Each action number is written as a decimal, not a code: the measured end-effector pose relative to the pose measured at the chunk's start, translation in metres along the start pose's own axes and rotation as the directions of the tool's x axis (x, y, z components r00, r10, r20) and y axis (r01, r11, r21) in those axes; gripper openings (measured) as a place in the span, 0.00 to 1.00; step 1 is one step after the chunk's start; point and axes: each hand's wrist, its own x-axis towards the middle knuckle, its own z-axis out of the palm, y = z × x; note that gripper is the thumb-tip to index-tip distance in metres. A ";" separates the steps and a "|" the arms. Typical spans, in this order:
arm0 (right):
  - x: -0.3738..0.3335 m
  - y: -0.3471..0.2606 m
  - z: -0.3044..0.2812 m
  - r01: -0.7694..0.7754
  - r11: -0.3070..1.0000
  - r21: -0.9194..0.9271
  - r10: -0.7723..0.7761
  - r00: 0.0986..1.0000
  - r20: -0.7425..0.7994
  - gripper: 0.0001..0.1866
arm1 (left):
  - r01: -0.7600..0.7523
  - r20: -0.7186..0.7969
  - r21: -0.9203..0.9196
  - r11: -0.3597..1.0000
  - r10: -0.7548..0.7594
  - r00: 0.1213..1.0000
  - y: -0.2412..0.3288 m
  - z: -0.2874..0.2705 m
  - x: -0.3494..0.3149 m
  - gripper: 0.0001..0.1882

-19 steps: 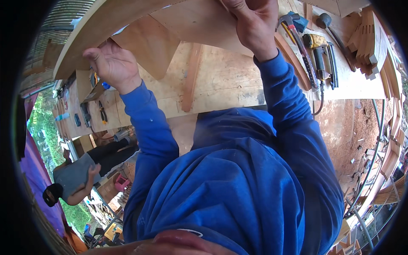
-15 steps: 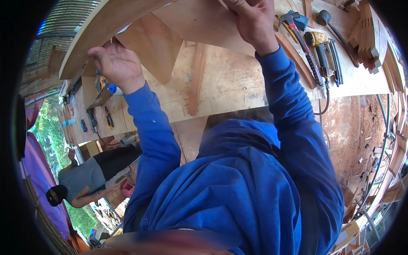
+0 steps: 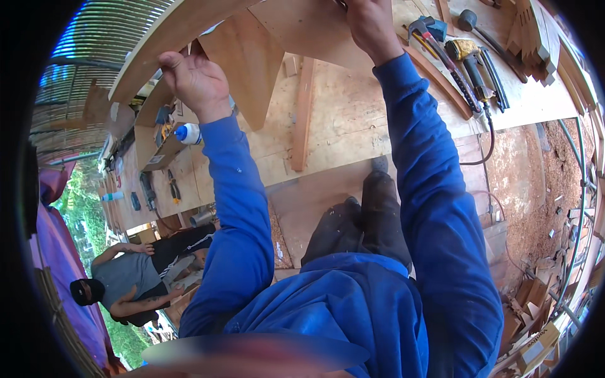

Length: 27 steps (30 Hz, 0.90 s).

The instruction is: Apply glue and assemble wooden frame pieces for furniture production.

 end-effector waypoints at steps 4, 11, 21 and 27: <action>-0.002 0.006 0.009 0.135 0.986 0.097 -0.130 0.990 -0.056 0.11 | 0.028 0.070 0.004 1.000 -0.028 0.997 0.001 -0.003 -0.001 0.31; 0.008 0.009 0.010 0.116 0.984 0.134 -0.110 0.992 -0.053 0.11 | -0.006 0.068 0.035 0.999 0.004 0.998 -0.005 -0.004 0.009 0.29; 0.015 0.012 0.002 0.109 0.985 0.130 -0.111 0.994 0.012 0.11 | -0.041 0.092 0.078 0.996 0.034 0.995 -0.013 -0.016 0.017 0.31; 0.010 0.012 0.005 0.043 0.906 0.421 -0.100 0.988 0.115 0.09 | -0.046 0.067 0.054 0.997 0.043 0.997 -0.007 -0.014 0.011 0.31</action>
